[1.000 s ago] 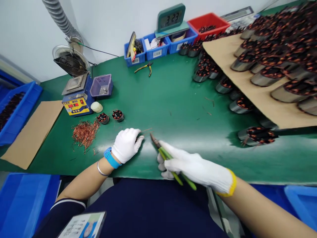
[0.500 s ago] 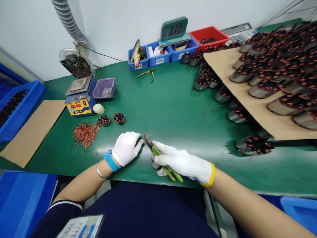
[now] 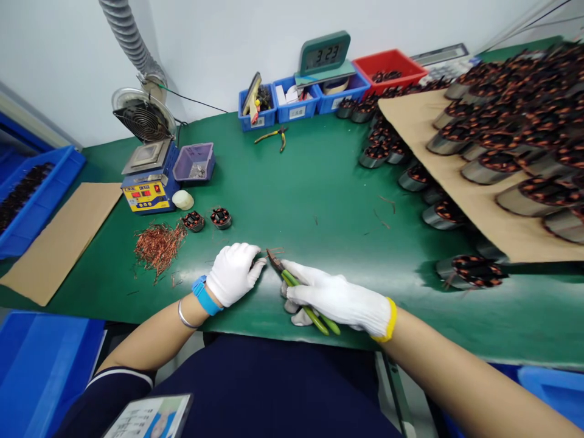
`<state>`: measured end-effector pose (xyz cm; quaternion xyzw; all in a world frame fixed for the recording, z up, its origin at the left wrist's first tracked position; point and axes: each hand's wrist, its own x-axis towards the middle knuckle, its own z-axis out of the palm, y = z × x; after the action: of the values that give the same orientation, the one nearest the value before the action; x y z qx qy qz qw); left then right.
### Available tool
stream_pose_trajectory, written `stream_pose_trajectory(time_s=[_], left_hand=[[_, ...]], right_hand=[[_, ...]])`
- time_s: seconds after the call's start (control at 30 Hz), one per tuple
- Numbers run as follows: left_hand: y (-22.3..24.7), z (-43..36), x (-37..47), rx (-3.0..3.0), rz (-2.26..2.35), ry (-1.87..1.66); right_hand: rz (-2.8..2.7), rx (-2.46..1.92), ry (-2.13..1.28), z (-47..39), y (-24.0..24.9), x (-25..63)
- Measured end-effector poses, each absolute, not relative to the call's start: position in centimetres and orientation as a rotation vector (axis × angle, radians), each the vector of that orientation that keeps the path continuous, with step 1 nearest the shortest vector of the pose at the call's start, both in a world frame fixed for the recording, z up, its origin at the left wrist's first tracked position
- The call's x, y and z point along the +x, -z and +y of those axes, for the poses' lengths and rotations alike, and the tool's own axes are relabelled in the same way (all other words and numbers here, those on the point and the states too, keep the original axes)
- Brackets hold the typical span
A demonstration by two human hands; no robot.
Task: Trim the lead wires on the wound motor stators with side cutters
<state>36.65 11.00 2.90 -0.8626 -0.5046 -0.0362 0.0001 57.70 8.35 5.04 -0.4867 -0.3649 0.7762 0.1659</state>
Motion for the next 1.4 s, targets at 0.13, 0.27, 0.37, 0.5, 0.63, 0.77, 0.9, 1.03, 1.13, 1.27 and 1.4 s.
stream_pose_trajectory(time_s=[0.13, 0.27, 0.37, 0.5, 0.63, 0.77, 0.9, 1.03, 1.13, 1.27, 1.4], left_hand=[[-2.9, 11.1, 36.7, -2.710, -1.594, 0.100], [-2.5, 11.0, 36.7, -2.718, -1.603, 0.163], [-2.5, 10.9, 36.3, -2.714, -1.576, 0.386], [-3.8, 11.1, 34.8, -2.781, -1.581, 0.577], [-5.4, 11.4, 33.6, -3.053, -1.586, 0.361], [-5.9, 11.2, 33.8, -2.885, -1.875, 0.262], [-6.1, 12.2, 32.7, -2.405, -2.102, 0.767], [-7.0, 13.2, 29.8, -2.720, -1.587, 1.195], [-7.2, 12.7, 29.5, -3.247, -1.187, 0.538], [-6.6, 11.6, 31.6, -3.088, -1.323, 0.111], [-6.1, 11.2, 33.2, -2.778, -1.532, 0.203]], right_hand=[[-1.129, -1.337, -2.189, 8.3, -4.4, 57.8], [-1.248, -1.391, -2.136, 8.4, -4.4, 57.7], [-1.279, -1.472, -2.118, 8.7, -5.1, 57.3], [-1.256, -1.533, -2.102, 8.9, -5.5, 57.2], [-1.100, -1.311, -2.184, 8.8, -4.6, 58.0], [-0.817, -1.266, -2.122, 8.1, -3.5, 59.4], [-0.669, -1.316, -2.051, 7.6, -2.4, 60.3], [-0.617, -1.333, -2.034, 7.6, -1.9, 60.1], [-0.582, -1.349, -2.017, 7.6, -2.1, 59.7], [-0.580, -1.347, -1.994, 7.6, -2.7, 59.5], [-0.633, -1.321, -1.979, 7.1, -2.7, 59.8]])
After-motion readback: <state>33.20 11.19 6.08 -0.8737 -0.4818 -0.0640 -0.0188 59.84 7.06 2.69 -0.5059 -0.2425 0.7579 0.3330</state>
